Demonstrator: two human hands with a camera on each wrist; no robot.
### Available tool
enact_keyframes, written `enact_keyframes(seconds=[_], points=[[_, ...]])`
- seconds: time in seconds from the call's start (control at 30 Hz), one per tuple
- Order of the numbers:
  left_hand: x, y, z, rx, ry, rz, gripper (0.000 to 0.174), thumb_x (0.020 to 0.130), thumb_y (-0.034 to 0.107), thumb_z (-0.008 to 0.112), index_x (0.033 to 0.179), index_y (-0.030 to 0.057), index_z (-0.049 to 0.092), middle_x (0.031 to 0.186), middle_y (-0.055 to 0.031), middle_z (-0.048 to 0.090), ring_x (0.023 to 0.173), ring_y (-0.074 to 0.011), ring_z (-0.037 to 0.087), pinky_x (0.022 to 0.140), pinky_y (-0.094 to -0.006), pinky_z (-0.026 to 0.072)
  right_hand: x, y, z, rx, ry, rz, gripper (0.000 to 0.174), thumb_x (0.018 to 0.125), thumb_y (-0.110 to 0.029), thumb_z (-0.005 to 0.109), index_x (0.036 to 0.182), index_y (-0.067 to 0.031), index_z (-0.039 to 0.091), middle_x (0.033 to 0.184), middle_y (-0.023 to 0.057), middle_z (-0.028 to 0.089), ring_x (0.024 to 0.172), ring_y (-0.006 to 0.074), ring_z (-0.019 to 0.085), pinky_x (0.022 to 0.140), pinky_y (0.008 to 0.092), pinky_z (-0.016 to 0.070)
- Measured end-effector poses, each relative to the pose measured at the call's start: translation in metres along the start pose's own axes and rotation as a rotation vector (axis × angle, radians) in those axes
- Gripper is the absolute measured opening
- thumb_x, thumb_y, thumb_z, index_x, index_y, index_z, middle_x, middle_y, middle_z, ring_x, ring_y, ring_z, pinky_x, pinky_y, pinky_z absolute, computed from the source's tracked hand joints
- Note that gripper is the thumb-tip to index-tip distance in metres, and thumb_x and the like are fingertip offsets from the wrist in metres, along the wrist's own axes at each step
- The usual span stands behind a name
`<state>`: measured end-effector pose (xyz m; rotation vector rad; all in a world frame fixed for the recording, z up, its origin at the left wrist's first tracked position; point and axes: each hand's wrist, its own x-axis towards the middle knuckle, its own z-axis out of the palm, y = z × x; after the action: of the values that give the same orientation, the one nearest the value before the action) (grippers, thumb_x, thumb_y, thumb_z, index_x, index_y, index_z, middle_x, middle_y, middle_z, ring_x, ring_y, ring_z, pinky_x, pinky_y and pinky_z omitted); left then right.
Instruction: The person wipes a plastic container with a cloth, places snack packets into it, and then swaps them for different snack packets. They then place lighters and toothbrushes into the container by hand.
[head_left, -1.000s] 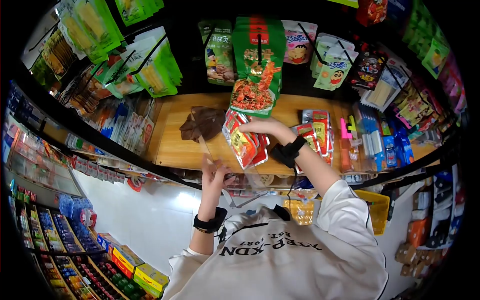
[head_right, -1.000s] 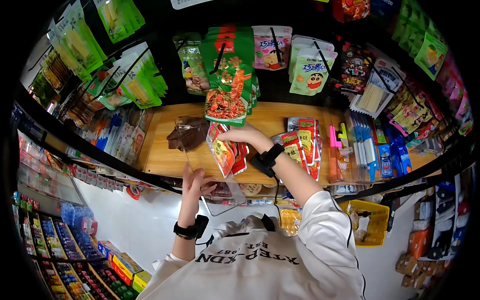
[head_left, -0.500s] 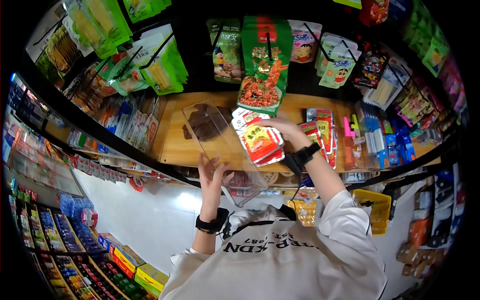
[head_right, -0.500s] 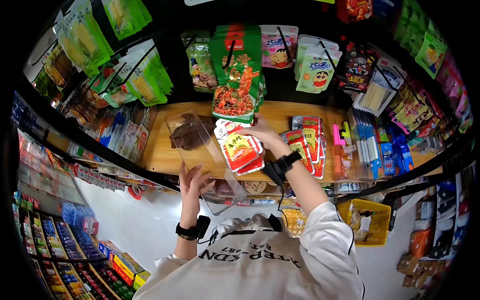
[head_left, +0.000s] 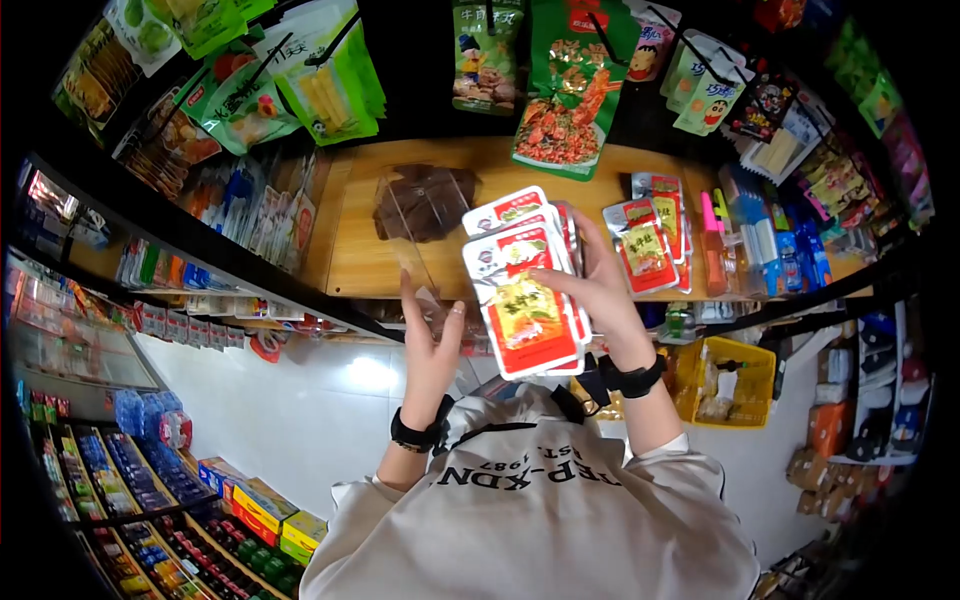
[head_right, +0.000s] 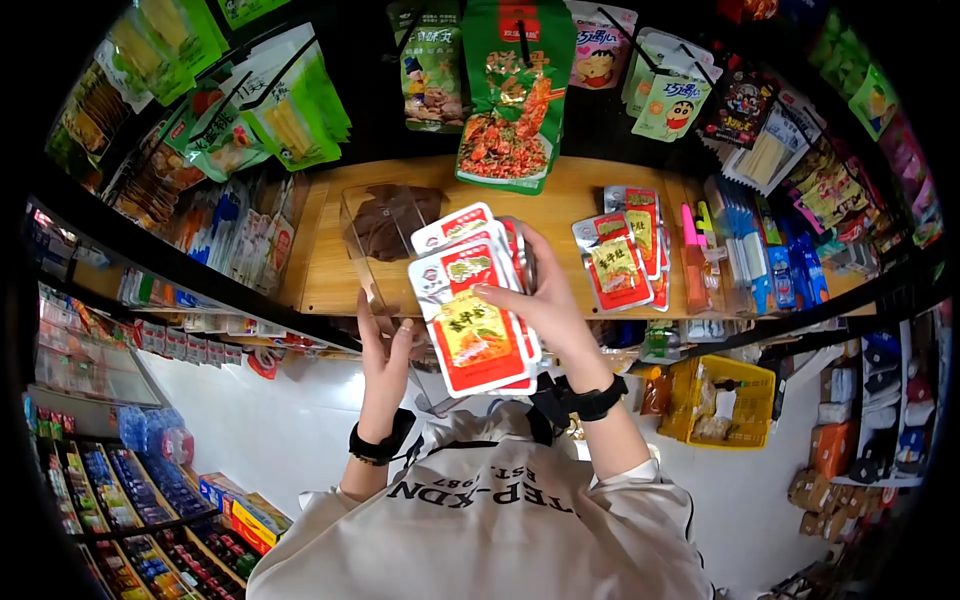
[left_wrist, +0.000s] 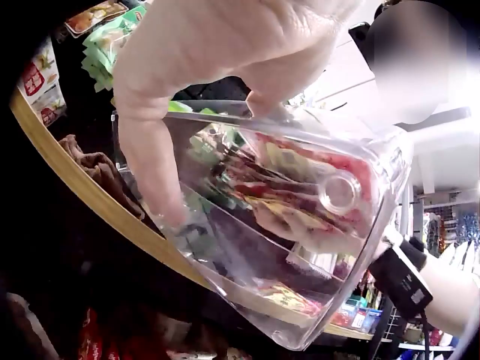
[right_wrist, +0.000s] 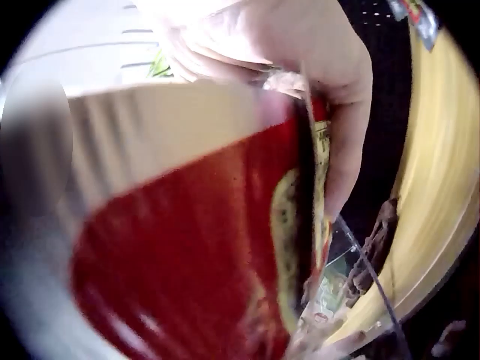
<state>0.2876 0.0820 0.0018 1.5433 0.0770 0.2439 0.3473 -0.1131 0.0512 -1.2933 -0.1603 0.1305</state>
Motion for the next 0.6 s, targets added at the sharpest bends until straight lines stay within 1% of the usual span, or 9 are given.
enact_keyframes(seconds=[0.03,0.1,0.13,0.23,0.27,0.37,0.47,0.57,0.6], points=[[-0.006,0.009,-0.002,-0.027,-0.008,-0.076,0.071,0.087,0.006,0.052,0.140,0.0043,0.005,0.095,-0.0089,0.051,0.081,-0.0086,0.050,0.066,-0.0199,0.0444,0.000,0.003,0.012,-0.106,0.004,-0.103,0.077,0.069,-0.001,0.072,0.133,-0.0018,0.028,0.127,0.0130,0.042,0.116,0.0191,0.043,0.097,0.0306,0.0356],[-0.012,0.019,-0.009,-0.079,-0.027,-0.056,0.071,0.087,0.004,0.050,0.140,0.0038,0.004,0.106,-0.0128,0.050,0.084,-0.0126,0.053,0.071,-0.0219,0.0445,0.000,0.008,0.035,-0.367,-0.010,-0.319,0.076,0.069,-0.007,0.071,0.132,-0.0012,0.029,0.129,0.0121,0.041,0.119,0.0193,0.039,0.099,0.0303,0.0310],[-0.014,0.022,-0.012,-0.121,-0.024,-0.011,0.071,0.086,0.003,0.050,0.140,0.0034,0.003,0.109,-0.0141,0.050,0.085,-0.0142,0.054,0.071,-0.0230,0.0451,-0.004,0.010,0.048,-0.570,0.004,-0.406,0.074,0.069,-0.008,0.069,0.133,-0.0056,0.030,0.124,0.0149,0.044,0.115,0.0242,0.045,0.095,0.0326,0.0360],[-0.021,0.028,-0.028,-0.052,0.018,0.095,0.073,0.085,0.001,0.050,0.140,0.0025,0.002,0.113,-0.0164,0.049,0.088,-0.0154,0.056,0.071,-0.0237,0.0456,-0.027,0.011,0.086,-0.768,0.011,-0.378,0.070,0.070,-0.012,0.065,0.132,-0.0151,0.033,0.107,0.0193,0.047,0.095,0.0392,0.051,0.080,0.0429,0.0444],[-0.023,0.029,-0.036,-0.050,0.021,0.094,0.073,0.085,0.001,0.050,0.140,0.0025,0.002,0.113,-0.0164,0.049,0.088,-0.0154,0.056,0.071,-0.0237,0.0456,-0.037,0.008,0.096,-0.773,-0.025,-0.247,0.069,0.070,-0.012,0.067,0.131,-0.0064,0.035,0.115,0.0200,0.047,0.105,0.0333,0.049,0.090,0.0378,0.0387],[-0.030,0.028,-0.062,0.032,-0.015,0.105,0.076,0.083,0.001,0.052,0.140,0.0023,0.002,0.112,-0.0158,0.050,0.089,-0.0163,0.055,0.075,-0.0252,0.0451,-0.054,0.017,0.119,-0.842,-0.034,-0.273,0.070,0.072,-0.015,0.067,0.132,-0.0038,0.032,0.119,0.0205,0.045,0.108,0.0334,0.048,0.092,0.0374,0.0384],[-0.037,0.025,-0.077,-0.042,-0.033,0.073,0.076,0.083,0.001,0.052,0.140,0.0021,0.002,0.110,-0.0142,0.052,0.089,-0.0163,0.055,0.077,-0.0267,0.0447,-0.065,0.036,0.133,-0.803,-0.067,-0.474,0.077,0.075,-0.020,0.065,0.135,0.0009,0.021,0.123,0.0262,0.039,0.110,0.0425,0.042,0.093,0.0445,0.0355],[-0.044,0.014,-0.094,-0.131,-0.053,0.064,0.075,0.083,0.001,0.052,0.140,0.0022,0.003,0.125,-0.0164,0.041,0.105,-0.0194,0.049,0.087,-0.0286,0.0407,-0.076,0.038,0.142,-0.987,-0.070,-0.454,0.090,0.078,-0.031,0.063,0.134,0.0111,0.007,0.134,0.0339,0.020,0.126,0.0467,0.019,0.103,0.0487,0.0198],[-0.046,0.012,-0.100,-0.135,-0.057,0.043,0.074,0.083,0.000,0.051,0.140,0.0023,0.004,0.130,-0.0173,0.036,0.112,-0.0207,0.045,0.091,-0.0294,0.0385,-0.078,0.038,0.143,-0.995,-0.059,-0.456,0.090,0.078,-0.031,0.063,0.134,0.0111,0.007,0.134,0.0339,0.020,0.126,0.0467,0.019,0.103,0.0487,0.0198]])
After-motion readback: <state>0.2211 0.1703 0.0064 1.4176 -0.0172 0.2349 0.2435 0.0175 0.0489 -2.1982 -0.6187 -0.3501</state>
